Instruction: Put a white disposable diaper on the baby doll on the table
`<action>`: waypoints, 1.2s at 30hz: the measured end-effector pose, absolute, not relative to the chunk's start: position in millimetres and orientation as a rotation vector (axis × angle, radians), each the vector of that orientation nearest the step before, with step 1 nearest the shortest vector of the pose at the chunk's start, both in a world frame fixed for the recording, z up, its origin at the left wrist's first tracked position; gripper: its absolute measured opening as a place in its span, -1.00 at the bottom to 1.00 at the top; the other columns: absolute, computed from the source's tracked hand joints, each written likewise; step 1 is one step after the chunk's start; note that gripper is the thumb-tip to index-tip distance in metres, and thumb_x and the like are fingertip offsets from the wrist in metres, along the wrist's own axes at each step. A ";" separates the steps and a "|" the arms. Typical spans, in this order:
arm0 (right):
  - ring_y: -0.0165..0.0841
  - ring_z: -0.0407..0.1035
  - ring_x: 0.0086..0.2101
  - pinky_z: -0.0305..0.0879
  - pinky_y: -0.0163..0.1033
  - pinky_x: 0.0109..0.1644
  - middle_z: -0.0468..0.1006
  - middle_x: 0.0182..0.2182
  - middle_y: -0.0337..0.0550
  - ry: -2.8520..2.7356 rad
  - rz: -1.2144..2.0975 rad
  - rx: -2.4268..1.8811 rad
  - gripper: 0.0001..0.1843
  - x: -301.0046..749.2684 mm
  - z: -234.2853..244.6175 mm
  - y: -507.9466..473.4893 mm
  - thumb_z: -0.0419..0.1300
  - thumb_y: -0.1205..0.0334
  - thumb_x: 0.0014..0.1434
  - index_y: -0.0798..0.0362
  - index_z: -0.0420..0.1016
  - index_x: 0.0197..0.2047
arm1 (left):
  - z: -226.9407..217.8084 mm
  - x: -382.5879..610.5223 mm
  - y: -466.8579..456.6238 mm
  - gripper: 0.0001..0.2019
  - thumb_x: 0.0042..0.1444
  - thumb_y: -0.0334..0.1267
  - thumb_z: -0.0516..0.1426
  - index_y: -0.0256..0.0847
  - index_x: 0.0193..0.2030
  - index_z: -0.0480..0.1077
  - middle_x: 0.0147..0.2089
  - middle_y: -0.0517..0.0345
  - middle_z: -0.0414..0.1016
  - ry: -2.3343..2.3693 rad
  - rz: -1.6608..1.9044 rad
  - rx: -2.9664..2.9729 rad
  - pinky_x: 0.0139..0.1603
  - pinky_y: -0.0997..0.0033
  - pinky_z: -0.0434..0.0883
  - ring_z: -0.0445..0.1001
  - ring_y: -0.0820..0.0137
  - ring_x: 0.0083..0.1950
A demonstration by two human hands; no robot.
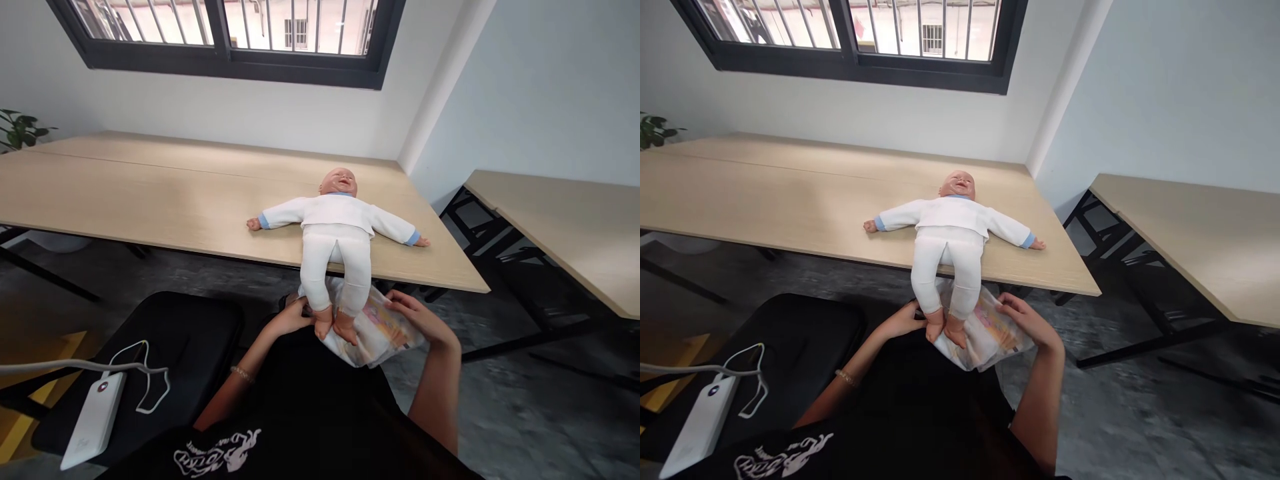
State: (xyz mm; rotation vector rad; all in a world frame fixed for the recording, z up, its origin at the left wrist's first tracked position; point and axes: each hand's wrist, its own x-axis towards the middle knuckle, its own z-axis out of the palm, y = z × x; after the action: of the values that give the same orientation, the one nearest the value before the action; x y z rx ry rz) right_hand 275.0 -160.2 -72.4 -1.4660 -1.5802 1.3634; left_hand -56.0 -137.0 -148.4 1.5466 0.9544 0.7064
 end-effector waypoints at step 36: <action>-0.16 0.63 -0.10 0.51 -0.32 0.11 0.66 -0.04 0.11 -2.127 1.453 0.125 -0.91 216.3 23.2 -236.1 0.30 0.31 0.20 0.07 0.46 -0.30 | -56.4 -33.8 -179.9 -0.64 0.18 -0.31 0.25 -0.12 0.13 0.60 -0.05 0.06 0.58 0.491 0.305 1.941 -0.03 0.40 0.44 0.52 0.29 -0.05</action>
State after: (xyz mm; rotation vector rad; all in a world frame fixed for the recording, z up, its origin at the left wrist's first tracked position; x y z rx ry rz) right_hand 216.3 -236.1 23.2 0.1250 -2.1271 1.4531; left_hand -33.8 -179.9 -56.4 1.9408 0.4906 0.3052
